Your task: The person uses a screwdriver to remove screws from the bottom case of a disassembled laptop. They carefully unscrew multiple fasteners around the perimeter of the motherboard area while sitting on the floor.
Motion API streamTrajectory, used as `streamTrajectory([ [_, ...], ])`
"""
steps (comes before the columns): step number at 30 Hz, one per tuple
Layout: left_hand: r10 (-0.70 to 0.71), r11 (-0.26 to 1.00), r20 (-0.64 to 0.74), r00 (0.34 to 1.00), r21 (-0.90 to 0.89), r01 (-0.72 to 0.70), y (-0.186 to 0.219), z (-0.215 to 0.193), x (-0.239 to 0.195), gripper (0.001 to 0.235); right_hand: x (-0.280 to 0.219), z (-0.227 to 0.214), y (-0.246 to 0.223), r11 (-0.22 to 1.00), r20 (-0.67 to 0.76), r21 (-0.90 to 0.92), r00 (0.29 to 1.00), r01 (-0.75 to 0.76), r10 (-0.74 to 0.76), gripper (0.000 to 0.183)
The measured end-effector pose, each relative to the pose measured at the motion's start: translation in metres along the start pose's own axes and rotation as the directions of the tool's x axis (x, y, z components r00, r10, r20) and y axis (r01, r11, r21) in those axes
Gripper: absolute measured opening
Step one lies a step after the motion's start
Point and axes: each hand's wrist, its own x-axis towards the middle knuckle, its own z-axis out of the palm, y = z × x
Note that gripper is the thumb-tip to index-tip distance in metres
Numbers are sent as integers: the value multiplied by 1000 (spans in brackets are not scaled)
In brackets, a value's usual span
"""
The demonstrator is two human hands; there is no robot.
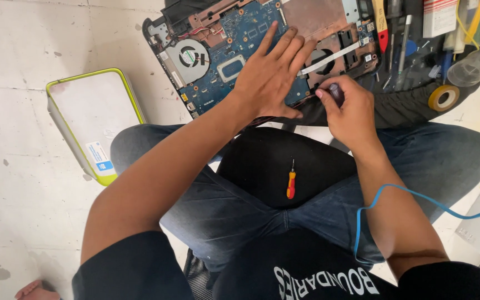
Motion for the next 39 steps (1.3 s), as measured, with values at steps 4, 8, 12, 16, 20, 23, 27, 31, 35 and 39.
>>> streamTrajectory([
  [4, -3, 999, 141, 990, 36, -2, -4, -14, -3, 151, -1, 2, -1, 1000, -20, 3, 1000, 24, -24, 8],
  [8, -58, 959, 78, 995, 281, 33, 1, 0, -1, 154, -3, 1, 1, 1000, -14, 14, 1000, -22, 22, 9],
  [12, -4, 985, 84, 996, 170, -11, 0, -2, 3, 143, -3, 1, -1, 1000, -22, 24, 1000, -19, 19, 8],
  [16, 3, 994, 95, 995, 109, -13, -2, -6, 4, 139, -3, 1, 0, 998, -21, 51, 1000, -21, 22, 9],
  [20, -3, 994, 95, 995, 108, -7, -3, -6, 3, 139, -4, 6, -2, 992, -64, 116, 997, -39, 47, 9],
  [23, 0, 995, 89, 996, 100, -9, -2, -4, 2, 138, -6, 10, -5, 990, -107, 139, 994, -20, 35, 9],
  [27, 14, 998, 47, 999, 64, -17, -4, -3, 0, 134, -8, 15, -18, 981, -200, 194, 978, -18, 58, 24],
  [31, 20, 999, 22, 1000, 36, -21, -7, -3, -2, 134, -9, 20, -14, 995, -221, 94, 975, 31, -9, 15],
  [35, 64, 998, 21, 998, 10, -64, -15, -4, -8, 137, -5, 20, -21, 992, -177, 48, 979, 115, -105, 7],
  [39, 29, 973, -97, 995, -224, -50, -39, -22, -19, 97, -7, 19, -17, 992, -112, 8, 986, 128, -126, 8],
])
